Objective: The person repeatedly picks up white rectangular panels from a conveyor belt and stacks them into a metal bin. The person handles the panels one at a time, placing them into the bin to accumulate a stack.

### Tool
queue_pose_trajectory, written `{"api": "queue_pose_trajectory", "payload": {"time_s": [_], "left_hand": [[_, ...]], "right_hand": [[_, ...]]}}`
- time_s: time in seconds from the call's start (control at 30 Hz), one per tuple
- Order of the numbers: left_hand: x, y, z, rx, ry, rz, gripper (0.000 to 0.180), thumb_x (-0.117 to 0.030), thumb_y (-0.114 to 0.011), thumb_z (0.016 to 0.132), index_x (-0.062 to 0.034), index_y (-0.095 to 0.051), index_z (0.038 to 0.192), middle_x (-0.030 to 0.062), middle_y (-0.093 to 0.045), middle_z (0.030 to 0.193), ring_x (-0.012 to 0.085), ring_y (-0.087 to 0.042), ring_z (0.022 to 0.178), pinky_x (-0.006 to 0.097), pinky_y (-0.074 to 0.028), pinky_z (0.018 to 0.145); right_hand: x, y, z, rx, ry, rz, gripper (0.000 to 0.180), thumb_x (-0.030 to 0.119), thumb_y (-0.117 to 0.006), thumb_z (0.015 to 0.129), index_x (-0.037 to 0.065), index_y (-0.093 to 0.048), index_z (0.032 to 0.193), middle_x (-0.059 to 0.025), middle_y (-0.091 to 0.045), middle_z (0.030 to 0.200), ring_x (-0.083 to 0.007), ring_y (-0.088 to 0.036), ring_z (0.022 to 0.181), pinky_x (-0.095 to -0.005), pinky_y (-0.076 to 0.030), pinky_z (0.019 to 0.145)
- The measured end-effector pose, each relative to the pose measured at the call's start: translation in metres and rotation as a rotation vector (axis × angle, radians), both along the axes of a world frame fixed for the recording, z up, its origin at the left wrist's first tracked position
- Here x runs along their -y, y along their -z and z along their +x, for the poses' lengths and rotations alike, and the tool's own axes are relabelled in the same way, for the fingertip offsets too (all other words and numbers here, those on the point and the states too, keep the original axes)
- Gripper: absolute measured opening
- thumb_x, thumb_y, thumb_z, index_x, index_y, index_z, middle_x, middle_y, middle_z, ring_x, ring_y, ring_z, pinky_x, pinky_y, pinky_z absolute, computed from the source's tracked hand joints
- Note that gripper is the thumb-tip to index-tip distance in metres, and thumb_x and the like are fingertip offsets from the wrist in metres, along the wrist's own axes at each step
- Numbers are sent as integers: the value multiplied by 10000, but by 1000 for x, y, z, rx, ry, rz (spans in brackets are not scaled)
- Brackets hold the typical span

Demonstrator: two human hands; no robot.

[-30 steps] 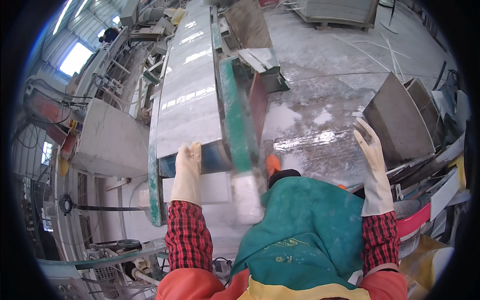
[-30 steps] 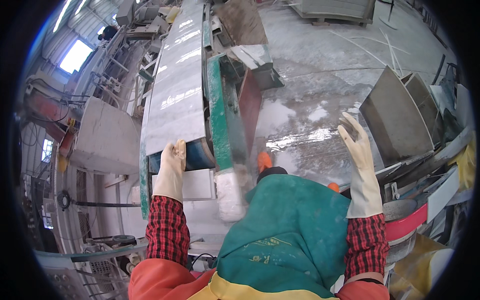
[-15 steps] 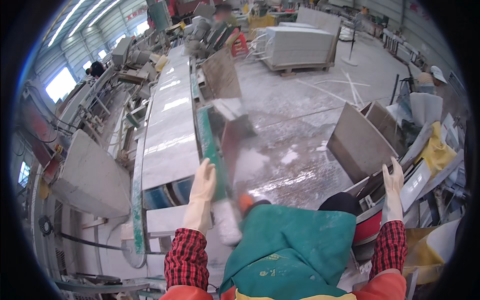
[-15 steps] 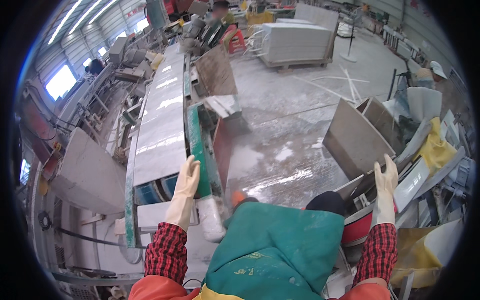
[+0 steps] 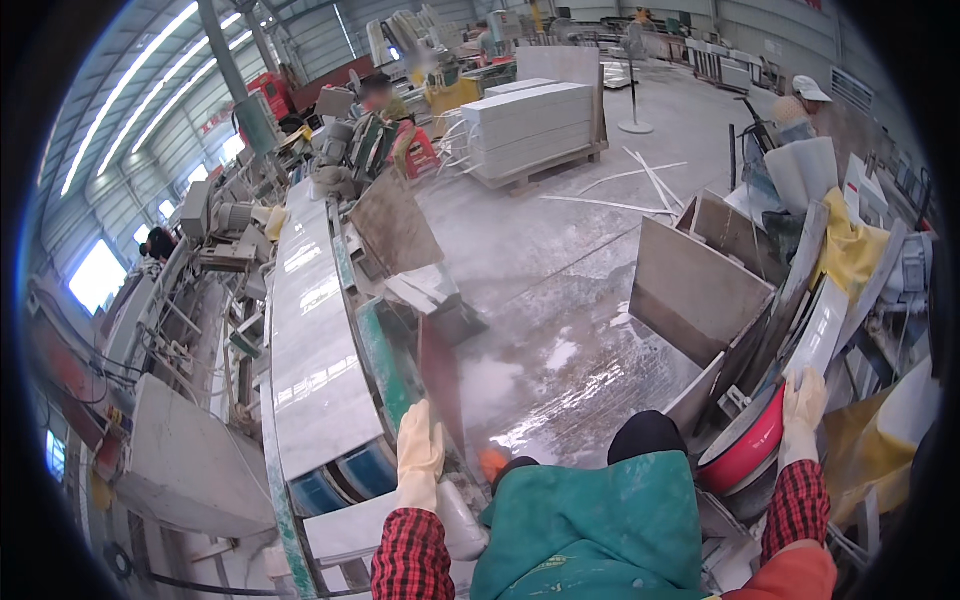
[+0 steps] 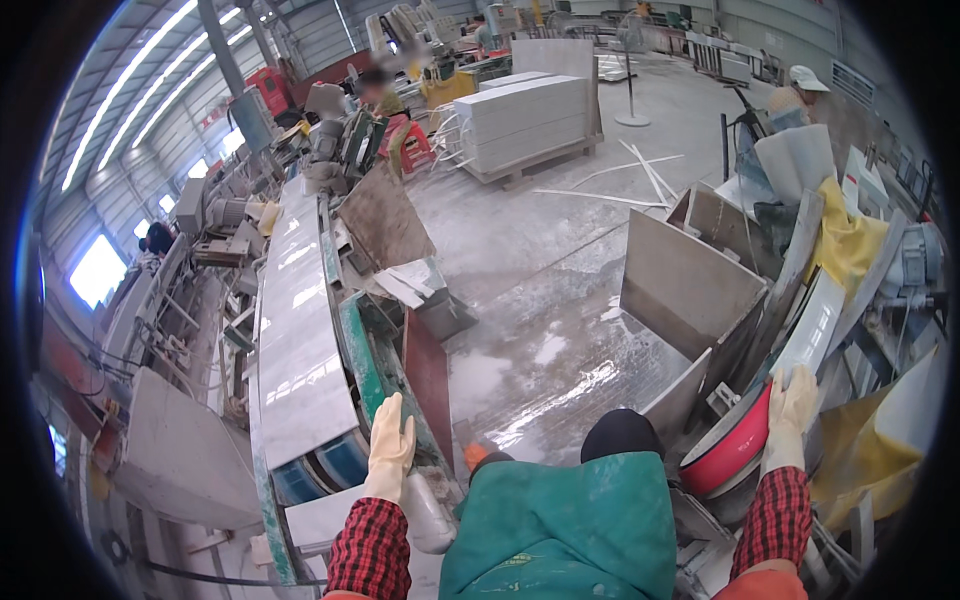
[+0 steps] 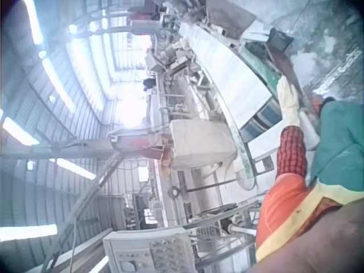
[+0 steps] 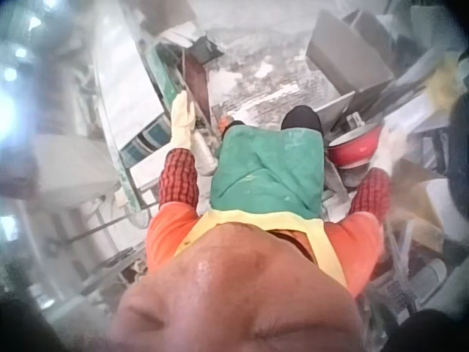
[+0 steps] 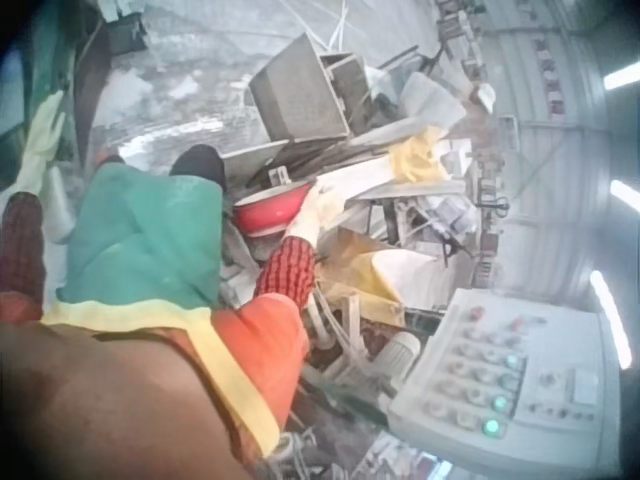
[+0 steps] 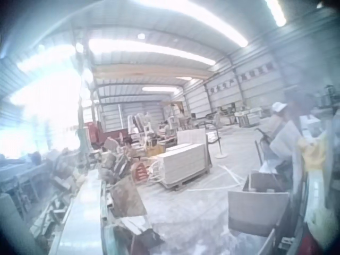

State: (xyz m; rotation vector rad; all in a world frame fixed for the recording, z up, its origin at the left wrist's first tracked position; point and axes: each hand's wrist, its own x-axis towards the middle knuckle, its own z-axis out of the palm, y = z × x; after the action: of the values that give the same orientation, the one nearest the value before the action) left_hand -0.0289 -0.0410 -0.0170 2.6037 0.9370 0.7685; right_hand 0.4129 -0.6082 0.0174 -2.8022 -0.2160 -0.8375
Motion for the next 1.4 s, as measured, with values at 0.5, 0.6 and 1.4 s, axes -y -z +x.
{"api": "queue_pose_trajectory", "payload": {"time_s": [0.5, 0.6, 1.4], "left_hand": [[2, 4, 14, 54, 59, 69, 401, -29, -587, 912, 48, -556, 1305, 272, -603, 1255, 443, -552, 1190, 470, -438, 1048], [1, 5, 15, 78, 60, 83, 398, -23, -587, 905, 49, -558, 1295, 263, -614, 1208, 436, -563, 1157, 464, -449, 1020], [-6, 17, 15, 171, 71, 128, 378, -24, -615, 876, 17, -575, 1250, 201, -621, 1148, 408, -573, 1088, 465, -471, 953]], "right_hand": [[-37, -10, 14, -63, 214, -94, 543, 310, -654, 845, 74, -570, 1327, -128, -591, 1294, -350, -519, 1224, -453, -405, 1071], [-34, -6, 16, 0, 167, -69, 493, 290, -657, 826, 76, -587, 1265, -122, -593, 1270, -343, -521, 1211, -451, -409, 1064], [-47, -12, -15, 27, 129, -21, 436, 241, -663, 812, 61, -591, 1202, -135, -604, 1164, -367, -543, 1125, -470, -419, 1018]]}}
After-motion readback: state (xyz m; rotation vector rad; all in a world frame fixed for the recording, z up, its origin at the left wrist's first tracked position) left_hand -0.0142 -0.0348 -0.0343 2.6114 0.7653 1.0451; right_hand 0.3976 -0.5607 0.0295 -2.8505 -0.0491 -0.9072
